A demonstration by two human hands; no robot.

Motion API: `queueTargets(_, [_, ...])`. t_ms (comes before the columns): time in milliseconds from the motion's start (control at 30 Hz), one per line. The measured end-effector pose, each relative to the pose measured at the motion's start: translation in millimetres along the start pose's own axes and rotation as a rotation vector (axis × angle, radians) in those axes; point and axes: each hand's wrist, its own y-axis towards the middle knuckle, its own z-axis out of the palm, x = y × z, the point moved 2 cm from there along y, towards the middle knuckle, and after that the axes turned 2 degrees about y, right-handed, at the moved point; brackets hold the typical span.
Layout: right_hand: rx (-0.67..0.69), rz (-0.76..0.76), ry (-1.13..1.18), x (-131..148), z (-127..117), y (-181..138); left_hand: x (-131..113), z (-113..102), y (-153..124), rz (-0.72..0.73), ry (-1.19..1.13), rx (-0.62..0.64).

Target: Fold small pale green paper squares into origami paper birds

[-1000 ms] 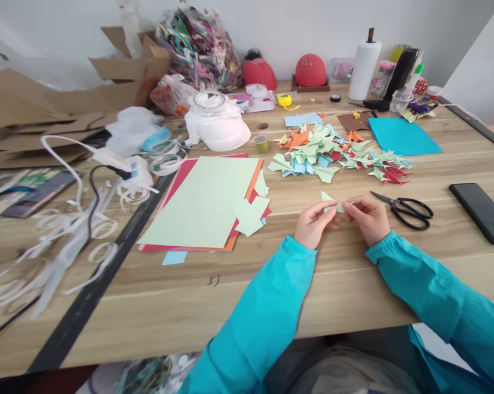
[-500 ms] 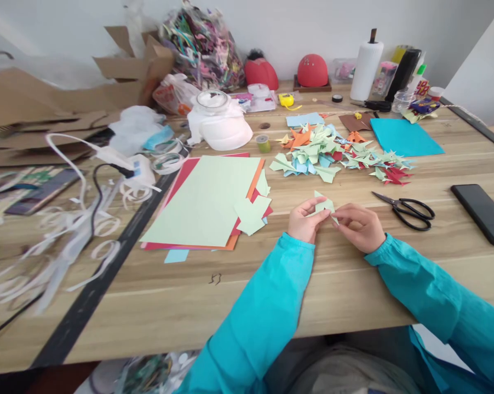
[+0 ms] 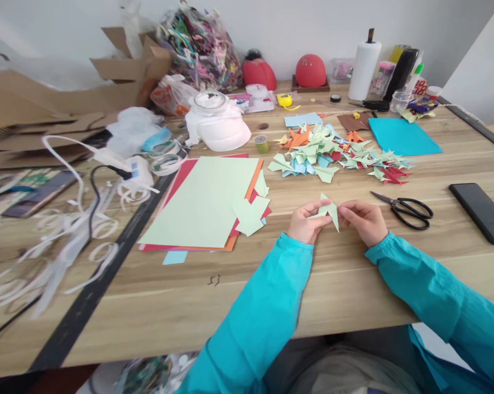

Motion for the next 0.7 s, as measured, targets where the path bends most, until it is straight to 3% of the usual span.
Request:
queueTargets(333, [0.034,0.067,0.034,3.5,1.1,-0.8,2.7,-1.4,1.1,0.078,0.123,0.009])
queueTargets(700, [0.018,0.035,-0.003,-5.1,-2.0,1.4,0.8,0.5,0.8,0.046,0.128,-0.022])
